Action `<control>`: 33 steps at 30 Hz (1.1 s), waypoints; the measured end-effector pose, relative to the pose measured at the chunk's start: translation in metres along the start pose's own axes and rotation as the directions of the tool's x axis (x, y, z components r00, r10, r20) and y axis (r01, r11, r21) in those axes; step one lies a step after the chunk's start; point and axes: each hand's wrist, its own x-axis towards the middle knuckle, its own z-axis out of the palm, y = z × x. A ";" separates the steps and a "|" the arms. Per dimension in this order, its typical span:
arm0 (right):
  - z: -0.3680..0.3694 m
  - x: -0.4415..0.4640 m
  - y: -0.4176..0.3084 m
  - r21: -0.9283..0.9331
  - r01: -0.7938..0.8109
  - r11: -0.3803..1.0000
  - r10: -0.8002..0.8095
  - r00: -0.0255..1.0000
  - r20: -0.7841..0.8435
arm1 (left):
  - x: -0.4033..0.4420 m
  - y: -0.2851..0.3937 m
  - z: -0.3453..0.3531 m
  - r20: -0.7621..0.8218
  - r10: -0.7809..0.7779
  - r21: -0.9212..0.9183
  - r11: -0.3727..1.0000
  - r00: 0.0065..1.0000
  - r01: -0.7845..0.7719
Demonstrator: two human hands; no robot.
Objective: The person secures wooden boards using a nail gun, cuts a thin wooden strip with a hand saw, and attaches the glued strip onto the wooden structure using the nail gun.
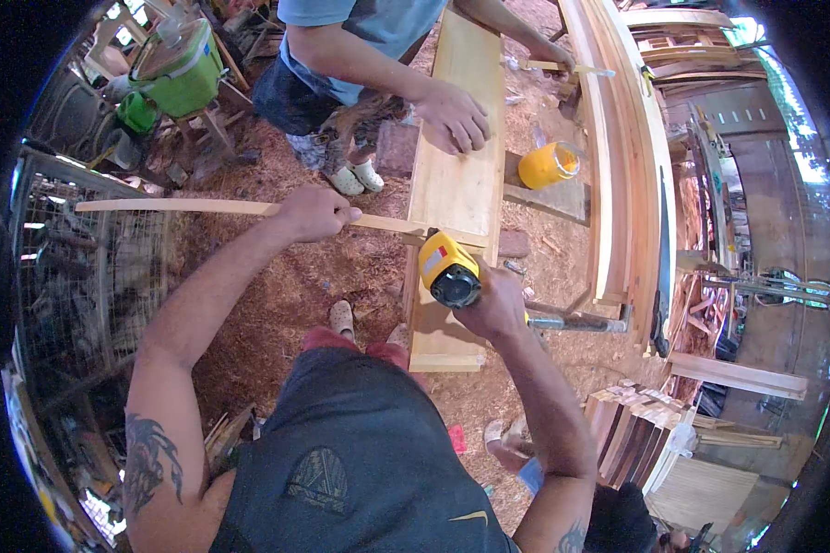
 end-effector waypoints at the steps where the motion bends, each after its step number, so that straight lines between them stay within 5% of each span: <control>1: 0.001 0.002 0.001 0.026 0.023 0.999 -0.022 1.000 -0.012 | -0.001 0.001 -0.001 0.003 -0.009 0.007 1.000 1.000 0.009; 24: -0.008 0.020 0.002 0.050 -0.013 0.999 0.005 0.987 0.158 | 0.005 -0.007 0.011 -0.056 0.002 -0.073 0.997 0.998 -0.006; 33: -0.010 -0.004 -0.001 0.082 -0.030 0.996 0.024 0.997 0.072 | 0.002 -0.008 0.007 -0.054 0.050 -0.043 0.998 0.997 -0.052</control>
